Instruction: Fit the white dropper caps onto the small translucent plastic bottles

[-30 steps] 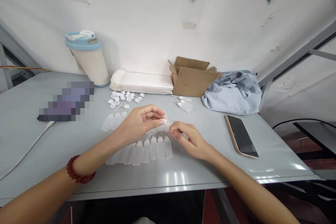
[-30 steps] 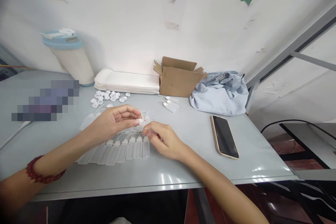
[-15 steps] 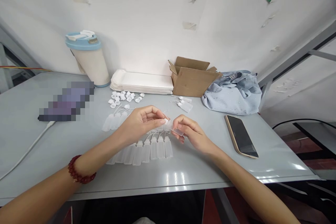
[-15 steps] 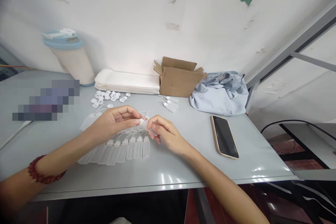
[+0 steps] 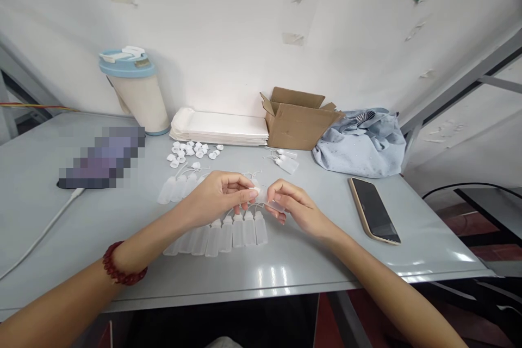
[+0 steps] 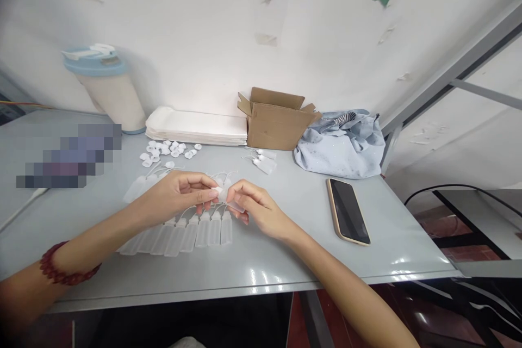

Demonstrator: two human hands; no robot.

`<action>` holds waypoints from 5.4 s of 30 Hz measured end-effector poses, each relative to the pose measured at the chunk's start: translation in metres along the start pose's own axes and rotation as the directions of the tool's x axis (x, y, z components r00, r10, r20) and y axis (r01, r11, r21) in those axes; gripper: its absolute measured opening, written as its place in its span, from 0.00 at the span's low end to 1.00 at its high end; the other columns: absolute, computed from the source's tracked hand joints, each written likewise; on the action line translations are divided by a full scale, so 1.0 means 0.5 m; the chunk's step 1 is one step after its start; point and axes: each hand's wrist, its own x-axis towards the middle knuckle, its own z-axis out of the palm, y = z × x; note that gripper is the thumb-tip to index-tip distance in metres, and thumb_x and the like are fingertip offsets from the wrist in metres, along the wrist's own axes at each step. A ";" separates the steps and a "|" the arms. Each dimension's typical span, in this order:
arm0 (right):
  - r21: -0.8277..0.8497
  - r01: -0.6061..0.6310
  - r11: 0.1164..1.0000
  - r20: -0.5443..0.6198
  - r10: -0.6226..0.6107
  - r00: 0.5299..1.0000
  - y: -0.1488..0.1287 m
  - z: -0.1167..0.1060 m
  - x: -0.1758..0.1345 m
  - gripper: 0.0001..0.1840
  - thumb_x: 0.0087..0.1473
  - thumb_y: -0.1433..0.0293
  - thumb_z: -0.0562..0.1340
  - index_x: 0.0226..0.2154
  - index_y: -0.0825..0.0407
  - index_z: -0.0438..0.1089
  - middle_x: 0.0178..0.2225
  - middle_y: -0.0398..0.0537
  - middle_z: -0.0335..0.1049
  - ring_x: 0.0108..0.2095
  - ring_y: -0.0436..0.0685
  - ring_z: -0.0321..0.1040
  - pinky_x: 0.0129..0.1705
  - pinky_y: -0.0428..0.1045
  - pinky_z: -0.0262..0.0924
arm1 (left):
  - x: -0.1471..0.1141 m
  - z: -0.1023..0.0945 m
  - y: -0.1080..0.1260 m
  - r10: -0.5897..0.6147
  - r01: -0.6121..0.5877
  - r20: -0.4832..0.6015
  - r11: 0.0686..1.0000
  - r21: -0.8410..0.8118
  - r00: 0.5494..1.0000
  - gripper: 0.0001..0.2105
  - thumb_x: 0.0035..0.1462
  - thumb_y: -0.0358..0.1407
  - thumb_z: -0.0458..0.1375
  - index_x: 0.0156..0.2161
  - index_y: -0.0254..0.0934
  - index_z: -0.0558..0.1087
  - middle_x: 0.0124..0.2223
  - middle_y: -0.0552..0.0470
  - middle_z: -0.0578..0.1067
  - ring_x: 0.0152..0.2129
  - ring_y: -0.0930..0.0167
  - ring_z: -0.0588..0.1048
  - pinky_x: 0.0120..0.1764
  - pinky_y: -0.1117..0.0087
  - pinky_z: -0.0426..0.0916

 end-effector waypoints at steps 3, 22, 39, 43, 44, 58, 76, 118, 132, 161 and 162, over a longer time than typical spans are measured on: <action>0.065 -0.025 0.998 0.002 0.025 1.000 0.005 -0.003 0.001 0.08 0.62 0.67 0.52 0.33 0.51 0.63 0.23 0.39 0.58 0.22 0.46 0.54 0.25 0.44 0.52 | -0.003 -0.001 -0.001 0.010 -0.010 0.000 1.000 0.000 1.000 0.12 0.52 0.43 0.61 0.39 0.38 0.74 0.28 0.55 0.74 0.22 0.74 0.71 0.24 0.75 0.63; 0.149 -0.071 0.986 0.032 0.066 0.997 0.009 -0.007 0.004 0.08 0.61 0.65 0.54 0.34 0.52 0.63 0.23 0.39 0.58 0.21 0.45 0.52 0.24 0.43 0.51 | -0.006 -0.003 0.000 0.008 -0.016 0.090 0.996 0.091 0.996 0.14 0.55 0.47 0.56 0.40 0.39 0.74 0.27 0.55 0.73 0.22 0.73 0.70 0.22 0.75 0.61; 0.171 -0.103 0.980 0.031 0.099 0.995 0.010 -0.006 0.005 0.08 0.60 0.63 0.56 0.34 0.51 0.62 0.23 0.39 0.59 0.21 0.45 0.53 0.23 0.43 0.51 | -0.003 0.002 -0.005 -0.010 0.006 0.065 0.998 0.066 0.998 0.14 0.54 0.46 0.58 0.40 0.38 0.73 0.29 0.55 0.73 0.20 0.74 0.70 0.23 0.75 0.62; 0.161 -0.112 0.981 0.037 0.107 0.994 0.008 -0.006 0.004 0.09 0.60 0.63 0.55 0.34 0.51 0.62 0.24 0.39 0.59 0.21 0.45 0.52 0.24 0.43 0.51 | 0.000 0.007 -0.007 -0.005 -0.001 0.064 0.996 0.092 0.998 0.20 0.58 0.47 0.52 0.20 0.36 0.65 0.18 0.56 0.66 0.22 0.72 0.71 0.24 0.74 0.61; 0.159 -0.111 0.981 0.041 0.106 0.994 0.008 -0.006 0.004 0.09 0.60 0.63 0.55 0.34 0.51 0.62 0.24 0.39 0.59 0.20 0.45 0.52 0.24 0.43 0.51 | 0.000 0.007 -0.007 0.001 -0.007 0.064 0.995 0.097 0.998 0.20 0.58 0.46 0.51 0.19 0.36 0.64 0.17 0.56 0.65 0.24 0.71 0.71 0.25 0.74 0.61; 0.154 -0.134 0.979 0.042 0.129 0.991 0.000 -0.008 0.005 0.10 0.60 0.61 0.56 0.34 0.51 0.60 0.22 0.37 0.54 0.21 0.45 0.50 0.23 0.42 0.49 | -0.010 0.009 0.002 0.040 -0.042 0.036 0.998 0.051 0.999 0.12 0.54 0.45 0.57 0.31 0.37 0.75 0.24 0.55 0.71 0.22 0.73 0.70 0.22 0.76 0.61; -0.188 0.002 0.982 -0.177 -0.036 0.984 0.009 -0.001 0.009 0.13 0.56 0.62 0.60 0.42 0.52 0.67 0.29 0.43 0.67 0.24 0.47 0.61 0.29 0.47 0.58 | 0.004 0.009 -0.011 -0.144 0.150 0.060 0.982 -0.114 0.988 0.18 0.55 0.47 0.54 0.22 0.36 0.67 0.16 0.62 0.54 0.12 0.78 0.59 0.19 0.75 0.58; -0.151 -0.029 0.988 -0.216 -0.004 0.976 0.008 -0.004 0.009 0.17 0.51 0.61 0.64 0.39 0.55 0.71 0.21 0.39 0.60 0.20 0.45 0.54 0.25 0.45 0.51 | -0.007 0.022 -0.019 0.132 -0.121 -0.059 0.980 0.156 0.990 0.20 0.62 0.46 0.47 0.23 0.36 0.65 0.21 0.57 0.68 0.19 0.75 0.68 0.23 0.76 0.63; -0.063 -0.069 0.996 -0.232 0.053 0.971 0.014 -0.010 0.010 0.20 0.49 0.55 0.64 0.32 0.56 0.72 0.16 0.36 0.53 0.16 0.45 0.49 0.20 0.45 0.46 | -0.008 0.023 -0.036 0.525 -0.466 0.104 0.627 0.624 0.845 0.17 0.64 0.36 0.46 0.24 0.34 0.65 0.20 0.57 0.63 0.18 0.75 0.60 0.24 0.72 0.55; -0.781 -0.308 0.543 -0.530 -0.316 0.787 0.084 -0.138 0.047 0.15 0.50 0.70 0.59 0.40 0.56 0.75 0.36 0.53 0.70 0.28 0.54 0.64 0.37 0.51 0.61 | 0.004 -0.048 -0.021 0.428 0.091 -0.355 0.524 0.847 0.831 0.15 0.60 0.39 0.45 0.46 0.36 0.67 0.29 0.52 0.75 0.23 0.68 0.72 0.27 0.71 0.60; -0.783 -0.313 0.538 -0.533 -0.319 0.784 0.085 -0.143 0.048 0.15 0.50 0.70 0.60 0.40 0.57 0.75 0.36 0.53 0.70 0.27 0.53 0.64 0.38 0.52 0.61 | 0.004 -0.052 -0.019 0.413 0.115 -0.373 0.529 0.841 0.831 0.15 0.60 0.39 0.45 0.46 0.36 0.67 0.29 0.52 0.75 0.23 0.68 0.72 0.27 0.71 0.59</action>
